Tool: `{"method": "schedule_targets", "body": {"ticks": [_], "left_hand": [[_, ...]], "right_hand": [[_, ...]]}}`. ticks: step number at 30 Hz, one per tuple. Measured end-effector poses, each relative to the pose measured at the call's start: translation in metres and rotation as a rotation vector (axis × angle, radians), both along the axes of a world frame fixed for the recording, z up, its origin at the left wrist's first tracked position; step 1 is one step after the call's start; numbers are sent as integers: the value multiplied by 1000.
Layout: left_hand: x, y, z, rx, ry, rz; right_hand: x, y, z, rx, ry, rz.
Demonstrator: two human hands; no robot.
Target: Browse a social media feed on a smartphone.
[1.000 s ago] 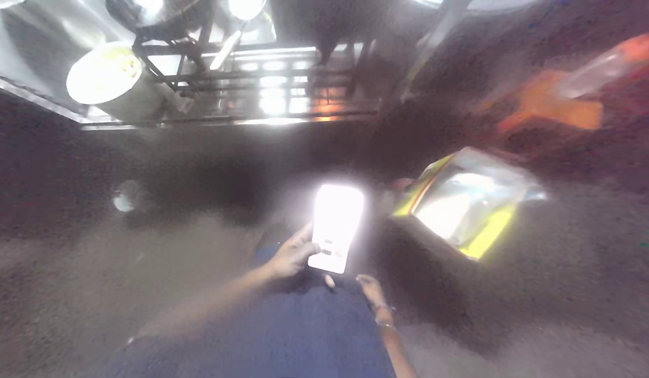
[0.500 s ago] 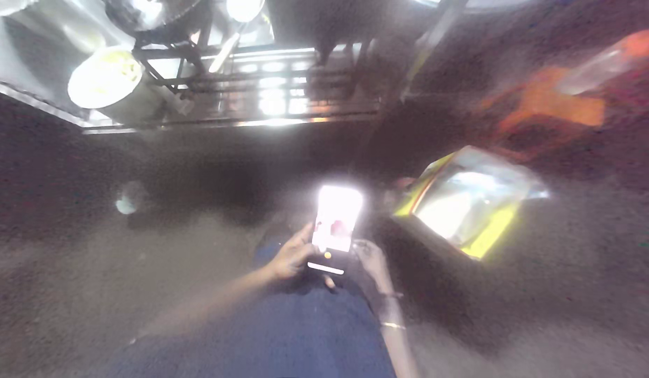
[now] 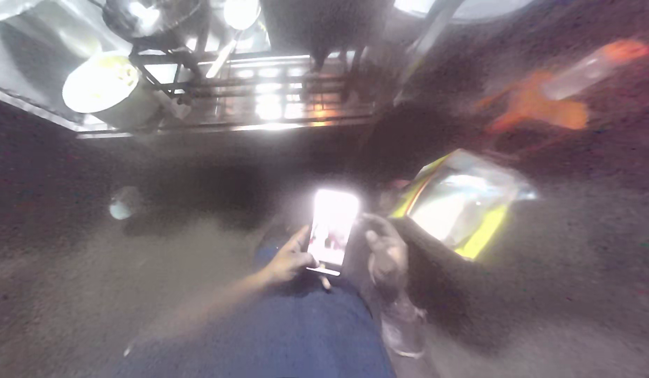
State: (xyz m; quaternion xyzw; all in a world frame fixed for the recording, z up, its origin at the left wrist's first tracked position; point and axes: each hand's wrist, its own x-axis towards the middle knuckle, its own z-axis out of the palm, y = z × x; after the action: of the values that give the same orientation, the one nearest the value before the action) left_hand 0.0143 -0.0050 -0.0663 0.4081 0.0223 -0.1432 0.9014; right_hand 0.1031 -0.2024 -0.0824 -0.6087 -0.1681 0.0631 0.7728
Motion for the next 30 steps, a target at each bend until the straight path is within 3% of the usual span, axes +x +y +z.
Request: {"method": "schedule_targets", "body": {"ticks": [2, 5, 9, 15, 30], "left_hand": [[1, -3, 1, 22, 14, 4], [4, -4, 4, 17, 39, -17], [5, -5, 4, -22, 23, -48], [5, -1, -1, -45, -48, -64], [8, 0, 8, 25, 12, -81]], "right_hand": [[3, 2, 2, 131, 207, 156], [2, 12, 5, 225, 332, 241], [0, 23, 22, 160, 306, 213], [10, 27, 24, 127, 232, 219], [14, 30, 26, 65, 222, 190]]}}
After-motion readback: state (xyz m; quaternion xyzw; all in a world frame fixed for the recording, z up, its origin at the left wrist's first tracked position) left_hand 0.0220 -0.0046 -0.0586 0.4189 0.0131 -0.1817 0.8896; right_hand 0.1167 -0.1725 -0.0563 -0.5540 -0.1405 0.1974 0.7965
